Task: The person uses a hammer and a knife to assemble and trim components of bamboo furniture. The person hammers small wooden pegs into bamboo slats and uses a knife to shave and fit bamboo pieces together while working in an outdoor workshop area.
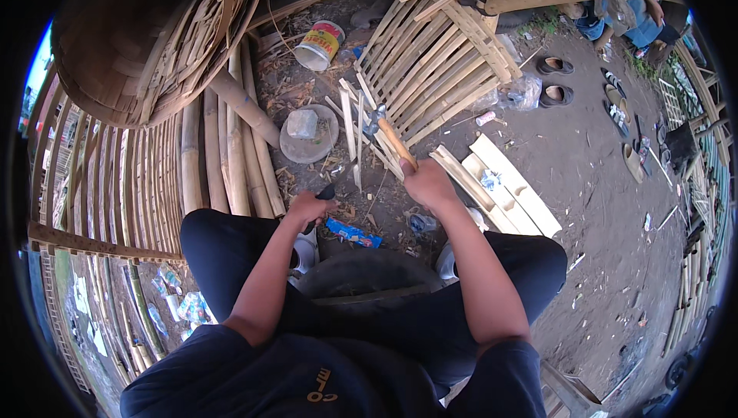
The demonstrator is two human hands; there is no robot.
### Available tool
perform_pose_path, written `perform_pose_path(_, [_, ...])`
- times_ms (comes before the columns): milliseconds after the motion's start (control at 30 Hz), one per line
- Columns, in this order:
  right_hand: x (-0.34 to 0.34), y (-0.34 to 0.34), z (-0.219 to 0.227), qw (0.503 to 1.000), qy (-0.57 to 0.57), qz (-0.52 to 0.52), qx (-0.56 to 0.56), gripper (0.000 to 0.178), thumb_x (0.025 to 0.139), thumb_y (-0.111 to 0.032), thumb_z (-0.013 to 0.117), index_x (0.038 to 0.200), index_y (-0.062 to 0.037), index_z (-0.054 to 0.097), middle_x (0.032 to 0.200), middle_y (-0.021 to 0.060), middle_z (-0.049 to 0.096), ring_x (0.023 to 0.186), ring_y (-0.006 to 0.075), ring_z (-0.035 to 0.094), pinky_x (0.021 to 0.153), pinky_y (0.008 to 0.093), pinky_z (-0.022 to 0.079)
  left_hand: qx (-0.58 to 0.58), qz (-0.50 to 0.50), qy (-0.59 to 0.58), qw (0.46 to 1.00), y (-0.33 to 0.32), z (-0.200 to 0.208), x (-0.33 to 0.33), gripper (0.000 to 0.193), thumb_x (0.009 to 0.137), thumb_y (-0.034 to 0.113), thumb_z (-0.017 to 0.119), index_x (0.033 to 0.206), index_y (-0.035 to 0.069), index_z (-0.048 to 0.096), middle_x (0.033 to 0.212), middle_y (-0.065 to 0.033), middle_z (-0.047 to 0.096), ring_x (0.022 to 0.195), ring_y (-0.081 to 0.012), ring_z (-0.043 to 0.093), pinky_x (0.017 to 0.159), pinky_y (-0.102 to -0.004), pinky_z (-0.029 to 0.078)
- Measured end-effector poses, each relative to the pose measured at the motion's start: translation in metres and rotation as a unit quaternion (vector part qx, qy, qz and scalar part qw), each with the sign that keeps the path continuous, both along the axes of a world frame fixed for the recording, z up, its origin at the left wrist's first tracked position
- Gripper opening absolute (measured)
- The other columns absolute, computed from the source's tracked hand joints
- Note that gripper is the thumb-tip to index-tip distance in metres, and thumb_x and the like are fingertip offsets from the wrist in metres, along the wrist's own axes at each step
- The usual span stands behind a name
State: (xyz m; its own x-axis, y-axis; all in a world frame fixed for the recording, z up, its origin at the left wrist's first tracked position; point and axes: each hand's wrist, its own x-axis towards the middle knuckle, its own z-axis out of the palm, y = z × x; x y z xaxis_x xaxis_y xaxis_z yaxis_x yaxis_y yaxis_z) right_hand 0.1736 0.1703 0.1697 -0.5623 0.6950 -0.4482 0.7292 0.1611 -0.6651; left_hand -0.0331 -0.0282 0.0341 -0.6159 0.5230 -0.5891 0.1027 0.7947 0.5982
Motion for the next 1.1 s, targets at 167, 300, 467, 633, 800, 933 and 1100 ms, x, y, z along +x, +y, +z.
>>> perform_pose_path(167, [0.006, 0.003, 0.006, 1.000, -0.008, -0.001, 0.007, 0.053, 0.096, -0.040, 0.046, 0.075, 0.0067, 0.060, 0.060, 0.0206, 0.059, 0.049, 0.0312, 0.060, 0.053, 0.0420, 0.048, 0.005, 0.042, -0.032, 0.999, 0.010, 0.013, 0.009, 0.058, 0.084, 0.045, 0.062, 0.053, -0.004, 0.058, 0.050, -0.0107, 0.056, 0.043, -0.0204, 0.056, 0.049, -0.0359, 0.045])
perform_pose_path(300, [0.010, 0.005, 0.007, 1.000, -0.017, -0.018, -0.009, 0.052, 0.095, -0.040, 0.046, 0.078, 0.0071, 0.060, 0.062, 0.0208, 0.060, 0.053, 0.0326, 0.061, 0.057, 0.0430, 0.048, 0.031, 0.050, -0.046, 0.997, 0.013, 0.011, 0.016, 0.062, 0.088, 0.047, 0.056, 0.054, -0.005, 0.057, 0.051, -0.0109, 0.057, 0.042, -0.0212, 0.055, 0.048, -0.0378, 0.044])
perform_pose_path(467, [0.011, 0.005, 0.006, 1.000, -0.005, -0.004, 0.018, 0.051, 0.094, -0.038, 0.048, 0.083, 0.0099, 0.061, 0.074, 0.0269, 0.063, 0.074, 0.0411, 0.063, 0.072, 0.0443, 0.049, 0.026, 0.043, -0.059, 0.997, 0.015, -0.017, 0.016, 0.054, 0.090, 0.049, 0.054, 0.066, 0.001, 0.052, 0.054, -0.0073, 0.051, 0.040, -0.0156, 0.048, 0.039, -0.0324, 0.038])
perform_pose_path(633, [0.016, 0.007, 0.006, 0.999, -0.014, 0.008, 0.038, 0.049, 0.094, -0.036, 0.049, 0.084, 0.0107, 0.062, 0.082, 0.0310, 0.063, 0.086, 0.0439, 0.062, 0.080, 0.0448, 0.048, 0.012, 0.027, -0.090, 0.995, 0.018, -0.019, 0.014, 0.054, 0.091, 0.050, 0.053, 0.067, 0.002, 0.052, 0.057, -0.0059, 0.051, 0.042, -0.0151, 0.047, 0.041, -0.0314, 0.039])
perform_pose_path(800, [0.018, 0.001, 0.010, 0.993, -0.023, 0.046, 0.108, 0.050, 0.091, -0.038, 0.053, 0.081, 0.0093, 0.063, 0.082, 0.0305, 0.063, 0.087, 0.0439, 0.062, 0.081, 0.0440, 0.049, 0.040, 0.040, -0.123, 0.991, 0.011, -0.017, 0.006, 0.053, 0.087, 0.048, 0.060, 0.067, -0.001, 0.057, 0.056, -0.0079, 0.054, 0.043, -0.0172, 0.051, 0.047, -0.0347, 0.042])
perform_pose_path(933, [0.018, -0.010, 0.003, 0.990, 0.027, 0.052, 0.131, 0.042, 0.084, -0.037, 0.063, 0.076, 0.0035, 0.064, 0.064, 0.0232, 0.062, 0.070, 0.0405, 0.064, 0.072, 0.0437, 0.052, 0.028, -0.055, -0.103, 0.993, 0.007, -0.004, 0.003, 0.038, 0.081, 0.036, 0.071, 0.067, 0.004, 0.056, 0.055, -0.0031, 0.053, 0.043, -0.0132, 0.049, 0.046, -0.0288, 0.041])
perform_pose_path(1100, [0.004, -0.026, 0.000, 0.946, 0.223, 0.040, 0.232, 0.024, 0.076, -0.025, 0.066, 0.070, -0.0020, 0.065, 0.058, 0.0204, 0.059, 0.062, 0.0369, 0.063, 0.061, 0.0435, 0.052, 0.003, -0.053, -0.017, 0.998, -0.008, -0.023, -0.005, 0.023, 0.075, 0.020, 0.071, 0.070, 0.000, 0.062, 0.059, -0.0062, 0.060, 0.045, -0.0135, 0.053, 0.048, -0.0280, 0.043])
